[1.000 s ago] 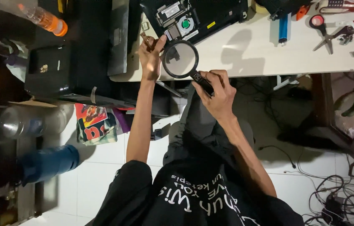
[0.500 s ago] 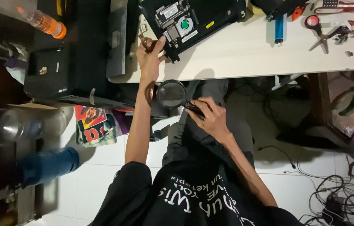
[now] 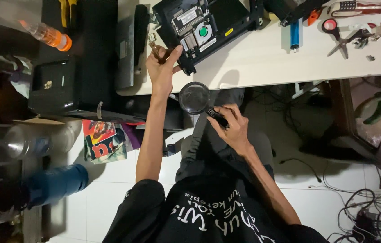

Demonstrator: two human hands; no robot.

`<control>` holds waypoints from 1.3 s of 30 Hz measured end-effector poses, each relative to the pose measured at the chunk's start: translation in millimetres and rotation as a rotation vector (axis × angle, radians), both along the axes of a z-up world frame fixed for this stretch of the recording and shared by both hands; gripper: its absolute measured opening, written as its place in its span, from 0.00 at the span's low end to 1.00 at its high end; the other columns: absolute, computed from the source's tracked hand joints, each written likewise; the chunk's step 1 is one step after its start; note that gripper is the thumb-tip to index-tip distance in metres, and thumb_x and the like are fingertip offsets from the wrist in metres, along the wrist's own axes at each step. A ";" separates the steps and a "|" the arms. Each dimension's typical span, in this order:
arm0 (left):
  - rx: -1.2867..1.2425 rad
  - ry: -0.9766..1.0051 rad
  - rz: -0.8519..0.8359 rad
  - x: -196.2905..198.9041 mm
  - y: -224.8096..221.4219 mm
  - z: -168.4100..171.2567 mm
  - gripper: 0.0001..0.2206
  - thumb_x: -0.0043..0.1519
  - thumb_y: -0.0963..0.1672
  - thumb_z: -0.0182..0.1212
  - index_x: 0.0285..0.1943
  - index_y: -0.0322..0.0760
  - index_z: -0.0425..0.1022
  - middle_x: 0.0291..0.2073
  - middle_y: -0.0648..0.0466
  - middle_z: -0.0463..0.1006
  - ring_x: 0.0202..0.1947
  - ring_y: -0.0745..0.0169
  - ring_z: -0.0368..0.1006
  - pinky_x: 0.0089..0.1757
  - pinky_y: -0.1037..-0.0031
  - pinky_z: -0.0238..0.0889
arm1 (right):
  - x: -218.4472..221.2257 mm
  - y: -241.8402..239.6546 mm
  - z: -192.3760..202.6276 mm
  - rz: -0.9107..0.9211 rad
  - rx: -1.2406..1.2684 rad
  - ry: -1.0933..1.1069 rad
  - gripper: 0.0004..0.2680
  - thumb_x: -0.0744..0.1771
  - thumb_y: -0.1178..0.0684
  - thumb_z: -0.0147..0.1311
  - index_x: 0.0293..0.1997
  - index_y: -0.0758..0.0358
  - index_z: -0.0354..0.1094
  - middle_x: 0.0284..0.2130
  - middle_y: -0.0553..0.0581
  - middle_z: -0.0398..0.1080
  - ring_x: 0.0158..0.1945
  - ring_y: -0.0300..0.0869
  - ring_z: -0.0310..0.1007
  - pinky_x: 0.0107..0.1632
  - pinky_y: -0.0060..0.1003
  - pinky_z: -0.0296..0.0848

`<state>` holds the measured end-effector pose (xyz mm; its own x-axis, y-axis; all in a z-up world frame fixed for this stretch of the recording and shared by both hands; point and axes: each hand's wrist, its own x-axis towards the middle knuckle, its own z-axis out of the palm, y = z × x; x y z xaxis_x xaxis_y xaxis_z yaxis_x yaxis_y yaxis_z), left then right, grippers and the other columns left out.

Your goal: The person is performing a detailed repair and disassembly of a laptop motherboard, involving unscrewing components and inspecting them.

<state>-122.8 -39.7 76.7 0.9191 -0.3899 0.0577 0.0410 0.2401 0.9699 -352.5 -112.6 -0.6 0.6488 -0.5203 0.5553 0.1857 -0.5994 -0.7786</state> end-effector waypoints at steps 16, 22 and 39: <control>-0.053 0.141 0.043 -6.0 -10.9 12.3 0.19 0.54 0.41 0.75 0.28 0.46 0.60 0.24 0.61 0.68 0.26 0.72 0.66 0.25 0.78 0.64 | 18.3 -7.1 32.0 -0.104 0.109 -0.115 0.11 0.64 0.62 0.68 0.47 0.73 0.72 0.39 0.58 0.67 0.32 0.42 0.65 0.34 0.34 0.67; -0.198 0.115 -0.009 10.9 -3.8 -18.3 0.18 0.57 0.35 0.70 0.29 0.44 0.60 0.24 0.61 0.64 0.27 0.70 0.63 0.43 0.76 0.63 | 27.8 -11.6 47.4 -0.110 0.099 -0.133 0.11 0.63 0.62 0.68 0.46 0.73 0.72 0.41 0.60 0.67 0.31 0.41 0.65 0.34 0.33 0.67; -0.106 -0.009 0.085 21.1 5.9 -40.6 0.20 0.58 0.35 0.74 0.29 0.43 0.61 0.18 0.61 0.62 0.17 0.73 0.63 0.24 0.80 0.60 | 44.1 -11.1 55.4 -0.116 0.016 -0.263 0.08 0.69 0.54 0.64 0.48 0.66 0.73 0.34 0.54 0.64 0.25 0.45 0.69 0.27 0.34 0.71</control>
